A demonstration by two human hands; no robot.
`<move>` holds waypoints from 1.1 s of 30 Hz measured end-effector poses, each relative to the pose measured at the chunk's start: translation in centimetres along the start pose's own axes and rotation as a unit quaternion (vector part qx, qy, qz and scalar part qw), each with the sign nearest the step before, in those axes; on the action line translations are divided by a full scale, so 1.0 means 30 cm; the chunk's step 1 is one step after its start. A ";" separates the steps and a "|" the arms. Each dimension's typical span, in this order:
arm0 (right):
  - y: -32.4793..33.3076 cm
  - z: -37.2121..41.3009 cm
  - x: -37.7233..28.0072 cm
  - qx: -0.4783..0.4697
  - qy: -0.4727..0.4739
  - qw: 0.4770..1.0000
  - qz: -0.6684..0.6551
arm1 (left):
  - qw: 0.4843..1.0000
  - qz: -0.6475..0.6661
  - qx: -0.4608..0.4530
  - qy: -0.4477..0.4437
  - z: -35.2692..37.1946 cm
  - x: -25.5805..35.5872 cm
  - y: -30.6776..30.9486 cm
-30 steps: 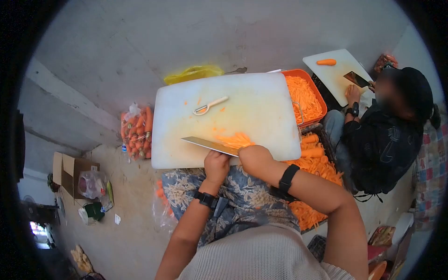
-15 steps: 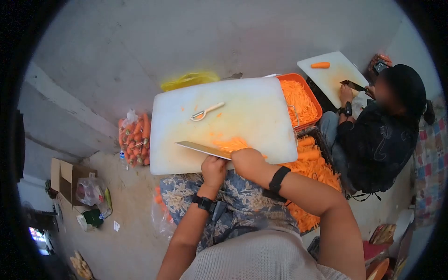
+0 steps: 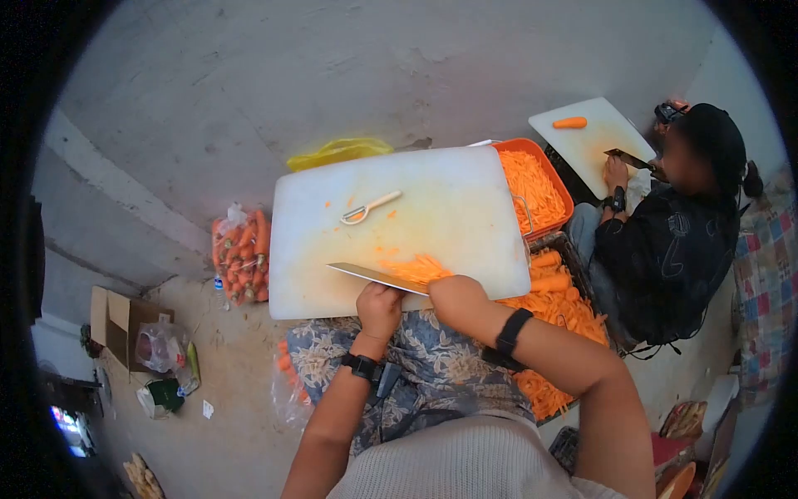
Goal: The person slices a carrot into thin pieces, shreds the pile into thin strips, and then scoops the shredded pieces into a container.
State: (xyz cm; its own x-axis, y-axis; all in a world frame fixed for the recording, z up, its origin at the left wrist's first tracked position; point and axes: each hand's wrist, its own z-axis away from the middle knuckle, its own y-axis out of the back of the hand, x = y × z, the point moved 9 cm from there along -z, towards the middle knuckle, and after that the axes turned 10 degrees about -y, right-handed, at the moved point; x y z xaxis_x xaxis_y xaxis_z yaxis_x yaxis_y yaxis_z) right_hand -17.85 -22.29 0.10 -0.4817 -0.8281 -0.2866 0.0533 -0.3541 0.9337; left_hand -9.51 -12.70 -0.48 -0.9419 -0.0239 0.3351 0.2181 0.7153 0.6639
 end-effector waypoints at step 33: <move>0.050 0.074 -0.010 0.035 -0.029 0.999 0.003 | 0.999 0.002 0.030 0.039 0.003 -0.033 0.029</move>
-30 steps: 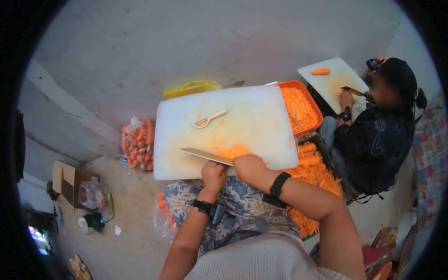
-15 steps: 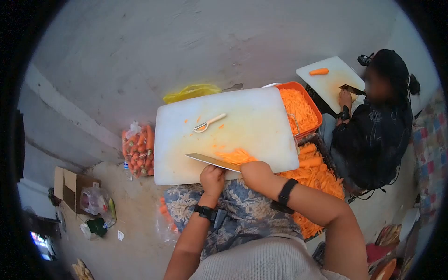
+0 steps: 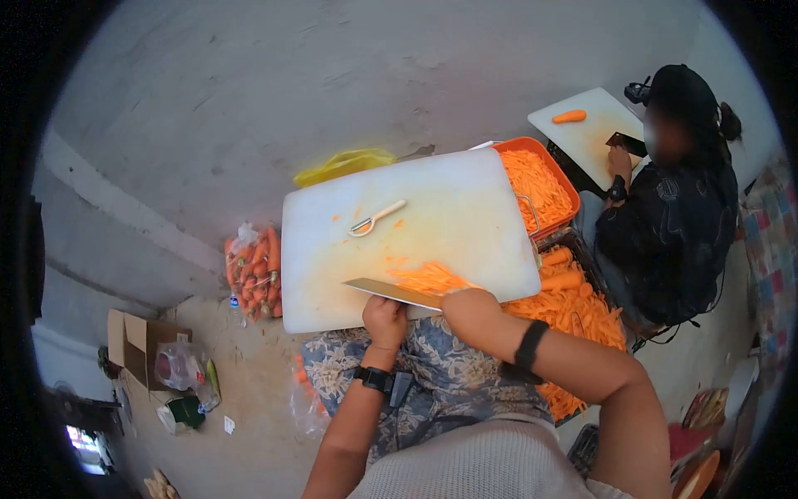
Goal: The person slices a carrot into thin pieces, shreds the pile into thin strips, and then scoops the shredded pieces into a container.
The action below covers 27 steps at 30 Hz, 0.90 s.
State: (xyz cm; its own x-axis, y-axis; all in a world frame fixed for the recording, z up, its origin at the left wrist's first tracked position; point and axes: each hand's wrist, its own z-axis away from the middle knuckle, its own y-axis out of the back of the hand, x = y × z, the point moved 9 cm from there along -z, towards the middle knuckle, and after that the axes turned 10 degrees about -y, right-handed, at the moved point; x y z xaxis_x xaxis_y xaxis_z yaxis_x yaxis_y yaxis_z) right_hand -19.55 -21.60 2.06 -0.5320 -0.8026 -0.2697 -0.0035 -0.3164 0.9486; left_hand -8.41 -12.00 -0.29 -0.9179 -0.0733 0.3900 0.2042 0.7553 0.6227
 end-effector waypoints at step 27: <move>-0.018 -0.004 -0.067 -0.031 0.022 0.999 -0.017 | 1.000 -0.013 0.008 -0.016 0.020 -0.007 0.002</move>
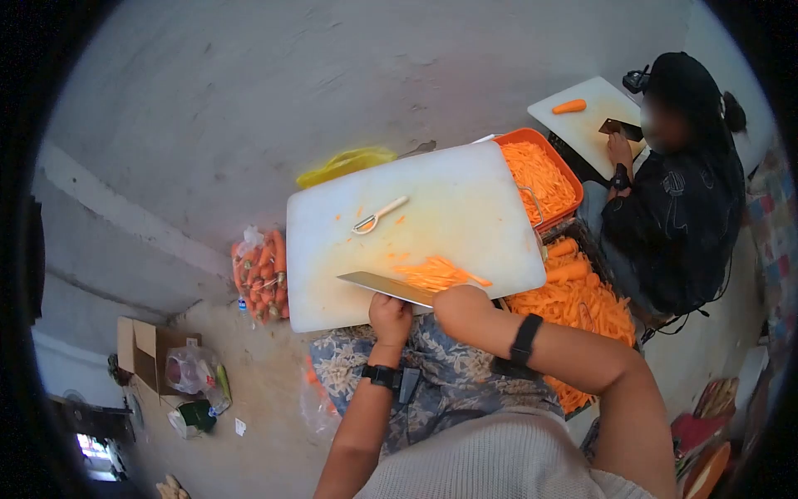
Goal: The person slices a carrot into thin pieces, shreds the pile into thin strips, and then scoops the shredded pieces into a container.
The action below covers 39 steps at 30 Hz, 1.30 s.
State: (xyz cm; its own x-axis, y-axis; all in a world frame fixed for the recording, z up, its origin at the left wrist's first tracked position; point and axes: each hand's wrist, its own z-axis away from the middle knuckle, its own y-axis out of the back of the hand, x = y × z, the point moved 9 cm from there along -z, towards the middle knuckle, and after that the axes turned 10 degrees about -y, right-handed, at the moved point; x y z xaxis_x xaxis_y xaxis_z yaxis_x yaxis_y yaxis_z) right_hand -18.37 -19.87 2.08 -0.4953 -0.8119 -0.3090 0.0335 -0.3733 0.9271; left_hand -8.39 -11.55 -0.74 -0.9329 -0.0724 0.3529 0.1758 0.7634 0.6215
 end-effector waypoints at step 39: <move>0.004 0.050 0.047 -0.036 -0.027 0.998 0.043 | 0.999 0.017 -0.010 0.030 0.031 -0.008 0.014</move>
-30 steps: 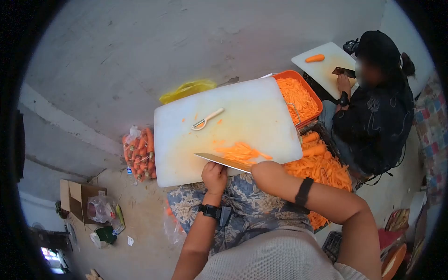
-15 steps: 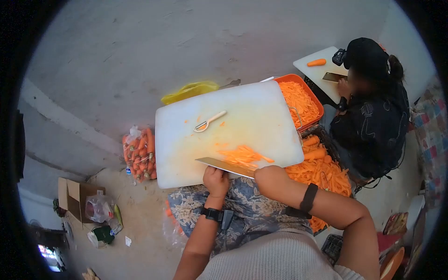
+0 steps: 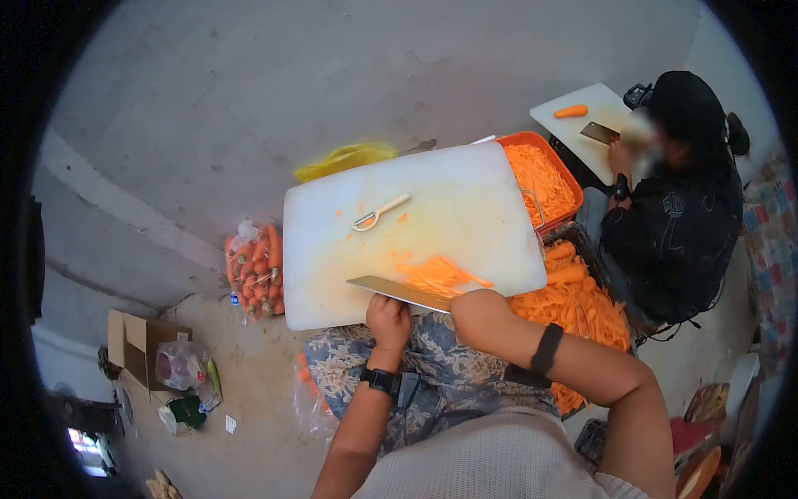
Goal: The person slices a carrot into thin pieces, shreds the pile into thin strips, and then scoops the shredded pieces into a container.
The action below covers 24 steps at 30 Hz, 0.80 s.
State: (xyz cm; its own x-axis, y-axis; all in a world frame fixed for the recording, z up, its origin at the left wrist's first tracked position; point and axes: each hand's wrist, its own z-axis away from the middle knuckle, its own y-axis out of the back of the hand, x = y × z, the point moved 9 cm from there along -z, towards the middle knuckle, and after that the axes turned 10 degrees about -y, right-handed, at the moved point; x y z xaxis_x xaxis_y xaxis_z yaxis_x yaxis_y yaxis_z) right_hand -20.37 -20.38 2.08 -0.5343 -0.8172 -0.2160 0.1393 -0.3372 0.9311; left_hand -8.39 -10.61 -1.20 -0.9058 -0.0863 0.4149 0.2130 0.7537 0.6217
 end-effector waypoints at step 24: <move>-0.044 -0.113 -0.095 0.042 0.038 0.997 -0.044 | 1.000 -0.008 0.009 0.022 -0.003 -0.007 0.003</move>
State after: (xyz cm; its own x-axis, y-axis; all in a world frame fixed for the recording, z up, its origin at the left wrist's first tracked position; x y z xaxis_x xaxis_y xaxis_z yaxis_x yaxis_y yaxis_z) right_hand -16.21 -19.19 0.46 -0.4755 -0.8209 -0.3162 0.0238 -0.3713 0.9282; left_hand -8.15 -10.57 -1.16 -0.8923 -0.1268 0.4332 0.1906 0.7641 0.6163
